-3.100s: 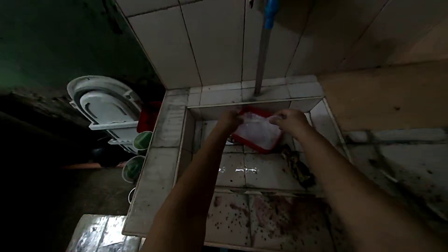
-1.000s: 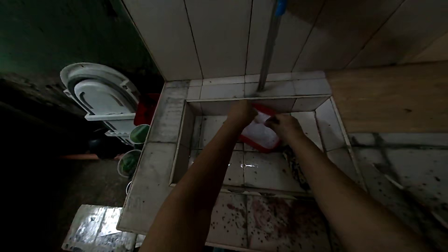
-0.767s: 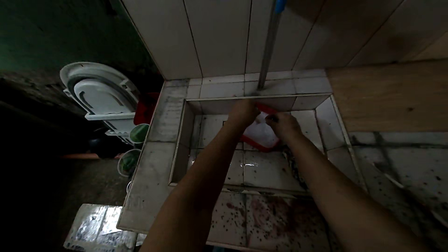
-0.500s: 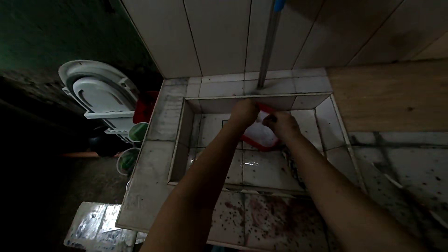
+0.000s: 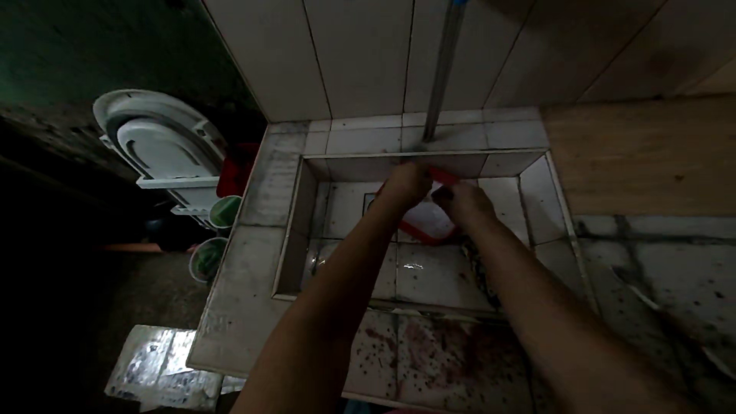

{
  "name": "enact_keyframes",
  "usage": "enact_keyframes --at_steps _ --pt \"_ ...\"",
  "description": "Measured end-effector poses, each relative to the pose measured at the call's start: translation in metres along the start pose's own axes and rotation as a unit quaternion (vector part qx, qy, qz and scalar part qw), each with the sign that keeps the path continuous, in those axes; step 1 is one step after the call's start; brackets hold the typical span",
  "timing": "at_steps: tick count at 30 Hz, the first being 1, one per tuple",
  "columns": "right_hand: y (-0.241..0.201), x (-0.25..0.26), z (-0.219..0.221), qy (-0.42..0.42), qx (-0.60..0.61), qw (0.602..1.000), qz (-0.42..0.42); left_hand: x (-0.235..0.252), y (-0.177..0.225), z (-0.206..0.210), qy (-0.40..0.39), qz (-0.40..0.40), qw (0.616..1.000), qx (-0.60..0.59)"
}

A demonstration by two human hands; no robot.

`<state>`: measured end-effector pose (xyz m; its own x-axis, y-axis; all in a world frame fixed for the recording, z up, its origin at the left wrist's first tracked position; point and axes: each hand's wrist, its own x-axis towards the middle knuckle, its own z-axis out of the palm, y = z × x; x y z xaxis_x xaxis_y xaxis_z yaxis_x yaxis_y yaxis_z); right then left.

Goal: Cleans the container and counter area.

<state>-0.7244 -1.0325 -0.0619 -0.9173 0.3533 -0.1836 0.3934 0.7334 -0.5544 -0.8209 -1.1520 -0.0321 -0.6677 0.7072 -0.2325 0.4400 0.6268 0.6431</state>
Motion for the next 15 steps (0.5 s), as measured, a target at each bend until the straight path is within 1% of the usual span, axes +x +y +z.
enact_keyframes --at_steps 2,4,6,9,12,15 --pt "0.0 0.0 0.0 0.02 -0.001 1.0 -0.003 0.002 -0.002 0.002 0.001 -0.007 1.0 0.003" --pt "0.004 0.0 0.004 -0.017 -0.019 0.999 0.019 0.003 -0.01 0.008 -0.007 -0.035 0.999 0.012" --pt "0.004 -0.002 0.004 -0.01 -0.021 0.999 0.028 0.004 -0.015 0.01 -0.002 -0.047 0.999 0.005" --pt "0.003 -0.003 0.005 -0.004 -0.003 1.0 0.021 0.001 -0.017 0.011 -0.009 -0.067 0.998 -0.01" --pt "-0.001 -0.003 0.005 -0.001 0.013 1.0 0.021 -0.001 -0.02 0.014 -0.007 -0.093 0.996 0.003" --pt "-0.004 0.0 0.004 -0.002 0.019 1.0 -0.007 0.002 -0.03 0.019 -0.007 -0.101 0.995 -0.007"
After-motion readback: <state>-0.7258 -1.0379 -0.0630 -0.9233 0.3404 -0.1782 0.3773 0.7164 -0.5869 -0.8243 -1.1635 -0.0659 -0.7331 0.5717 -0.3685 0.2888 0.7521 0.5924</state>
